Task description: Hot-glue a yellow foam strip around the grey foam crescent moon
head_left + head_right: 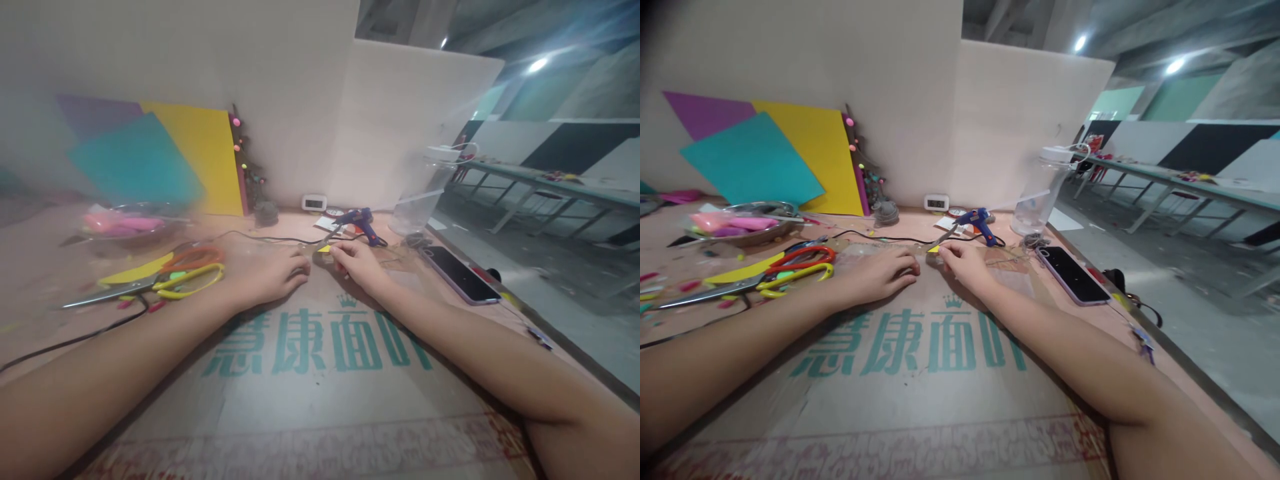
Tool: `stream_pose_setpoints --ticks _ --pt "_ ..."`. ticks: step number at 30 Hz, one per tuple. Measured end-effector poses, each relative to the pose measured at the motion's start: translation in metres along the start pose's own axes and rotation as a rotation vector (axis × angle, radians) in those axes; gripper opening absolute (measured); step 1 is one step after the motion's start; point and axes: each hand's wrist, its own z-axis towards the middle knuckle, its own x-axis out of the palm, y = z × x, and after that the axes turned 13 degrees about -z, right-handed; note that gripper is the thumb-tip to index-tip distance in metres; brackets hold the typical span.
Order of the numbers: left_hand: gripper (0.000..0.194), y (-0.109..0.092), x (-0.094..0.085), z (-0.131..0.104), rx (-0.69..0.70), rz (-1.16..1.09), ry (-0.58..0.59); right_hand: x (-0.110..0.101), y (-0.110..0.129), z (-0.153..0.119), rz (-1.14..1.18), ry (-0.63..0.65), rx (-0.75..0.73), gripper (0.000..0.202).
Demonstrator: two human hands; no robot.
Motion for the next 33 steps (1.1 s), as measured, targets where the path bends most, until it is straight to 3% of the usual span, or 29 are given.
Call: stream_pose_setpoints --ticks 9,17,25,33 --pt "0.023 0.004 -0.008 -0.003 -0.124 -0.027 0.008 -0.001 0.003 -0.001 -0.015 0.002 -0.005 0.027" --pt "0.021 -0.012 -0.022 0.024 -0.159 0.080 0.085 0.002 0.000 -0.001 0.044 -0.016 0.030 0.027" --pt "0.023 -0.012 -0.008 0.026 -0.222 0.224 0.069 0.003 0.002 -0.002 0.037 -0.020 0.019 0.026" --pt "0.032 -0.011 -0.004 0.025 -0.183 0.241 -0.016 0.001 0.000 0.000 0.000 -0.018 0.001 0.026"
